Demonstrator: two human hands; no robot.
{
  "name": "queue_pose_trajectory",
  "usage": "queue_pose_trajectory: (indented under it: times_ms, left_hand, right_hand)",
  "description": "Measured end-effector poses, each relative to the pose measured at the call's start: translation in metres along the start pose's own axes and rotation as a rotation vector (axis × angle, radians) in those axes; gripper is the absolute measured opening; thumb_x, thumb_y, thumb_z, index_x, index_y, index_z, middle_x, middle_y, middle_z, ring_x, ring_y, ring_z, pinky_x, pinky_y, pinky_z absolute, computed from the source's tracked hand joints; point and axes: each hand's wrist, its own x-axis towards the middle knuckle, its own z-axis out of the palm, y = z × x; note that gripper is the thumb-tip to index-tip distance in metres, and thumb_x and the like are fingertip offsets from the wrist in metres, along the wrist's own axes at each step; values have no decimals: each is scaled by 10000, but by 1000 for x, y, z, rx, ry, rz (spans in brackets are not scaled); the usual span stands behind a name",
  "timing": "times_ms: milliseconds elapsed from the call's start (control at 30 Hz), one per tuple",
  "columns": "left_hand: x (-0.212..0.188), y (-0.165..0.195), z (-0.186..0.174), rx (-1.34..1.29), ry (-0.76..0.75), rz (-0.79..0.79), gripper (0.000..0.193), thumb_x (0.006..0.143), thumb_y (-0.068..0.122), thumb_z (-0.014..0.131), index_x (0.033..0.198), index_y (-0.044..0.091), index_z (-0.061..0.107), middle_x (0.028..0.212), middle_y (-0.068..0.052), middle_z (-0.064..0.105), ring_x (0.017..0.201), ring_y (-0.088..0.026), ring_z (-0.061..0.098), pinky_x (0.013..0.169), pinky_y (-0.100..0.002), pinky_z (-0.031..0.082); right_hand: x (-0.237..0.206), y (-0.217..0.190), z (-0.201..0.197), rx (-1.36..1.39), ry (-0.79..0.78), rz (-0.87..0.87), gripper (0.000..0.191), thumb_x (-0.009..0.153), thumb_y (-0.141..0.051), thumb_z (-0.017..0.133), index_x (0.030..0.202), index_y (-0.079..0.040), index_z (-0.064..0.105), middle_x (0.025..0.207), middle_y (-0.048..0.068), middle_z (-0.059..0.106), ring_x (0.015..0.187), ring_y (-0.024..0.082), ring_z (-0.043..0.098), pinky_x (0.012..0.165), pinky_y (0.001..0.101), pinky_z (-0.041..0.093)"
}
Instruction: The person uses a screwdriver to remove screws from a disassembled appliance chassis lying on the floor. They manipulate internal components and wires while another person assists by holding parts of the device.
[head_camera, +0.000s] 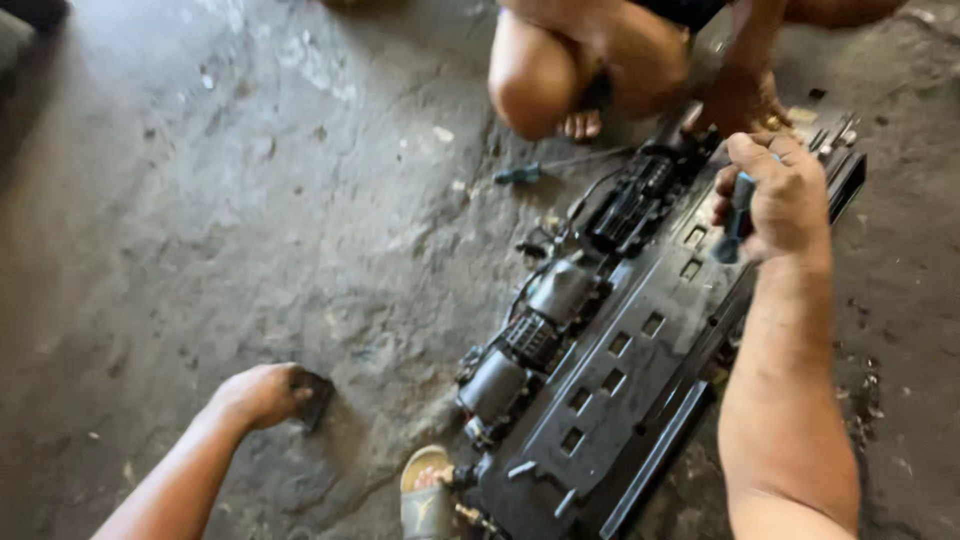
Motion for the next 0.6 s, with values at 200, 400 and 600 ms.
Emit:
queue_pose_trajectory:
  times_ms: [200,400,600]
  left_hand:
    - [34,-45,52,-197,93,-270,686,850,519,761,1451,256,563,1427,-147,615,1323,-319,602,1083,-446,512]
    - [67,-98,113,-436,154,-574,1275,594,476,975,1639,343,257,1689,-148,204,1529,-418,245,1137,-742,248]
    - [134,-168,145,-650,106,-553,1396,553,464,1027,1635,156,201,1486,-280,438,1365,-442,442,1077,-594,396]
  right_hand:
    - [6,44,5,-831,-225,324,412,940,-418,663,1148,-63,689,765,140,680,587,217,594,505,360,487]
    - [-12,160,4,-1612,-521,-2,602,858,-628,719,1003,-46,768,894,187,755,792,298,701,686,412,555]
    - [-25,216,20,-1206,-487,873,513,873,-534,694,884,-22,724,618,173,716,472,277,675,503,448,548]
